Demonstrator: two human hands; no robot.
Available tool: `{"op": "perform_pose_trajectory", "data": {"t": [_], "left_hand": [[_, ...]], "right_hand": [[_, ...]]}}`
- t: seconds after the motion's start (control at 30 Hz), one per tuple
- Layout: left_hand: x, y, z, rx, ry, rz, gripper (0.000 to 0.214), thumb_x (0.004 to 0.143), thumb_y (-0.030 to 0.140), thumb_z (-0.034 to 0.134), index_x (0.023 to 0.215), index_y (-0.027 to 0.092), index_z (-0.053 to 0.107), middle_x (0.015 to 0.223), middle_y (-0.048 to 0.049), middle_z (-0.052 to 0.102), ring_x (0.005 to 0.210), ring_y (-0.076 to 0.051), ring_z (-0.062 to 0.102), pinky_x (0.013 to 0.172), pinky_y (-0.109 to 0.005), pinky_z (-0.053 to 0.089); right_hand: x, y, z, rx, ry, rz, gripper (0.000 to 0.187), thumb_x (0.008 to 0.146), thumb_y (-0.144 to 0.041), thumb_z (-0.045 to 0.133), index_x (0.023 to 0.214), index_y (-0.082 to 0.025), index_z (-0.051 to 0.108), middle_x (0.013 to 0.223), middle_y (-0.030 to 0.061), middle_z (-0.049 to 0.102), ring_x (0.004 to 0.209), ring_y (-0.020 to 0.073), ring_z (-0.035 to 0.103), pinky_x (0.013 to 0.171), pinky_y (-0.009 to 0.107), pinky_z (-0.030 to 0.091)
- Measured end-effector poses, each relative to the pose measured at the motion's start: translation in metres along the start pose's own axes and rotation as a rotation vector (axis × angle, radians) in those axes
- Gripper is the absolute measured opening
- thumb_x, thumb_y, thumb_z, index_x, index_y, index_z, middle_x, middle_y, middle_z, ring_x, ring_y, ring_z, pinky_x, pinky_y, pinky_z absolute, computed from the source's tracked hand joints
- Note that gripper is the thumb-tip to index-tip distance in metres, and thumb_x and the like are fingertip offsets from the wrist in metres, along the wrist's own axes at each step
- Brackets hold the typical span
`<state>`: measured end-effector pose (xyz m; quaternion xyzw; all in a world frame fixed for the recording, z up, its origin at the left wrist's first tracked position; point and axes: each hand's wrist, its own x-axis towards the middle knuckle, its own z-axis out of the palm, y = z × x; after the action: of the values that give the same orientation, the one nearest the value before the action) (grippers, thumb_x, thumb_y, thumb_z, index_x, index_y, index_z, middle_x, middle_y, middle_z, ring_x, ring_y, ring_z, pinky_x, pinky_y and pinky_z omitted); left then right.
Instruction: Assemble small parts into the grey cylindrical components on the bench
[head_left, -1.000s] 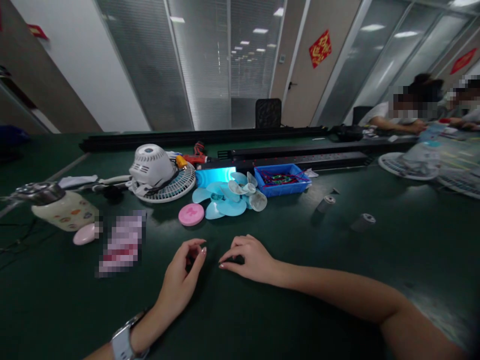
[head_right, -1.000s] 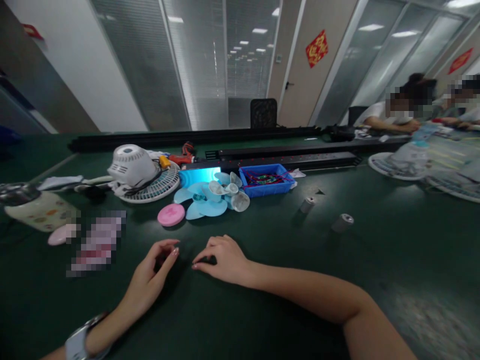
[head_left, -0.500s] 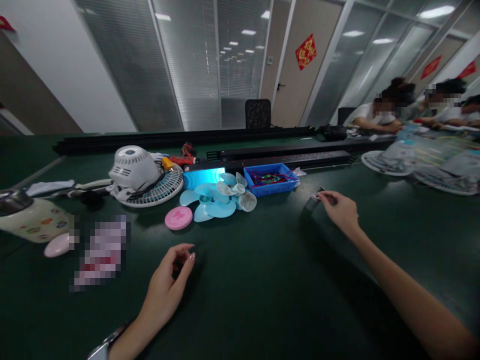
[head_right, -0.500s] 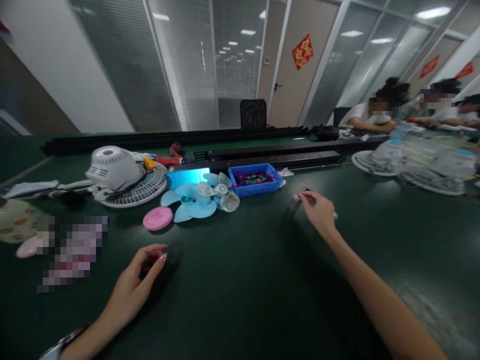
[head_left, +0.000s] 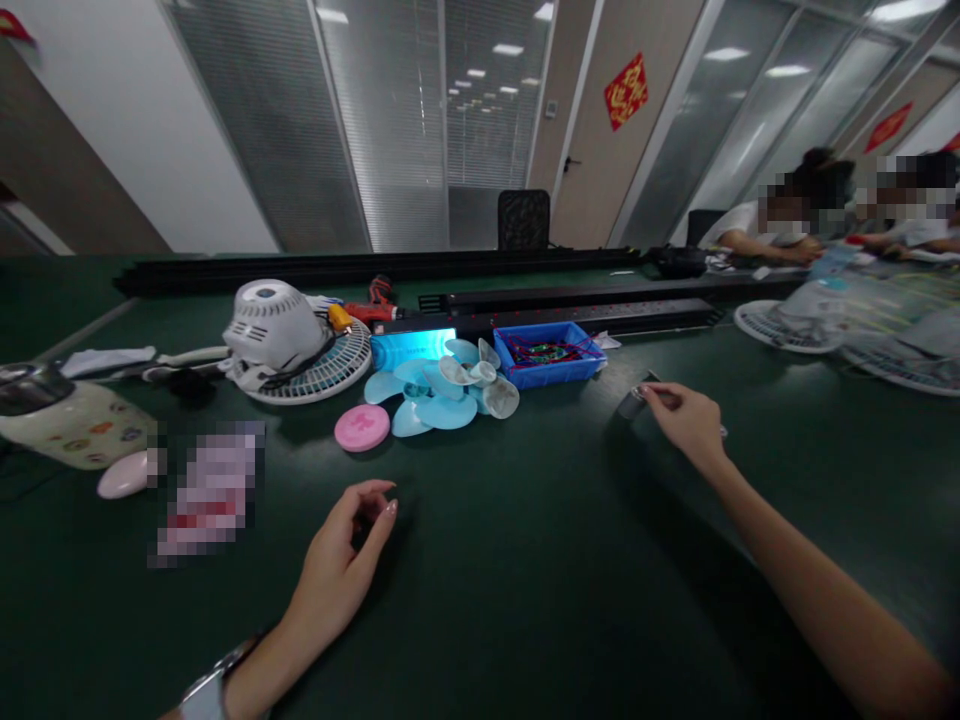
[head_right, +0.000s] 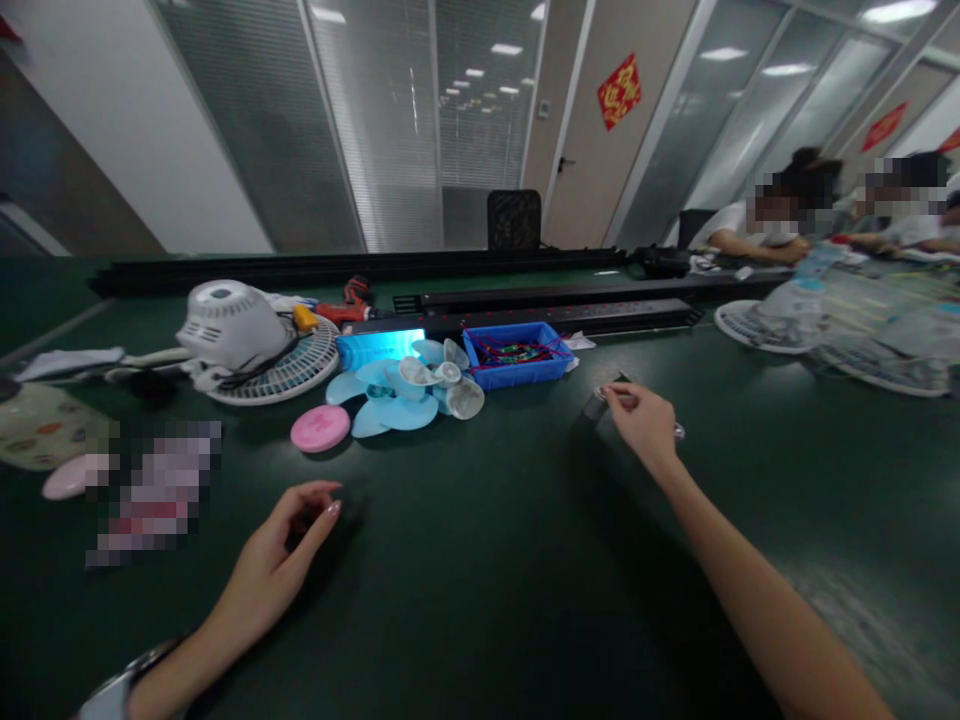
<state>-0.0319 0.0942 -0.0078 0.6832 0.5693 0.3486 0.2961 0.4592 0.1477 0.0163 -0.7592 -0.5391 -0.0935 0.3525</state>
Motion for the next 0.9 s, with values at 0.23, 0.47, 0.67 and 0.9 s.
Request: {"op": "perform_pose_trajectory", "data": {"t": [0.23, 0.47, 0.67, 0.9], "left_hand": [[-0.002, 0.002, -0.001, 0.000, -0.009, 0.017, 0.033, 0.093, 0.046, 0.051, 0.115, 0.022, 0.058, 0.091, -0.0022, 0.065, 0.084, -0.019, 0.063, 0.075, -0.032, 0.049], [-0.002, 0.006, -0.001, -0.011, -0.011, 0.038, 0.032, 0.093, 0.043, 0.053, 0.116, 0.022, 0.061, 0.090, -0.0026, 0.066, 0.082, -0.019, 0.063, 0.074, -0.031, 0.048], [-0.005, 0.027, 0.001, -0.046, -0.119, 0.196, 0.039, 0.092, 0.040, 0.059, 0.129, 0.028, 0.061, 0.104, -0.0057, 0.066, 0.097, -0.021, 0.061, 0.083, -0.035, 0.051], [0.002, 0.044, 0.014, -0.089, -0.184, 0.336, 0.029, 0.094, 0.036, 0.057, 0.120, 0.032, 0.069, 0.111, -0.0071, 0.062, 0.108, -0.022, 0.056, 0.093, -0.038, 0.049]], "right_hand": [[-0.009, 0.003, 0.014, 0.132, -0.076, 0.095, 0.050, 0.077, -0.050, 0.068, 0.112, -0.016, 0.071, 0.091, 0.0114, 0.076, 0.079, 0.0259, 0.073, 0.076, 0.036, 0.057], [-0.029, -0.029, 0.013, 0.165, -0.092, 0.018, 0.046, 0.075, -0.054, 0.070, 0.101, -0.015, 0.071, 0.094, 0.0134, 0.076, 0.086, 0.0313, 0.073, 0.082, 0.045, 0.057], [-0.105, -0.146, 0.011, 0.581, -0.612, -0.346, 0.038, 0.081, -0.041, 0.072, 0.114, -0.022, 0.069, 0.106, 0.0058, 0.075, 0.094, 0.0240, 0.072, 0.087, 0.040, 0.059], [-0.141, -0.201, 0.031, 0.735, -0.800, -0.469, 0.035, 0.082, -0.034, 0.073, 0.114, -0.025, 0.068, 0.112, 0.0045, 0.073, 0.102, 0.0217, 0.069, 0.092, 0.039, 0.056]]}}
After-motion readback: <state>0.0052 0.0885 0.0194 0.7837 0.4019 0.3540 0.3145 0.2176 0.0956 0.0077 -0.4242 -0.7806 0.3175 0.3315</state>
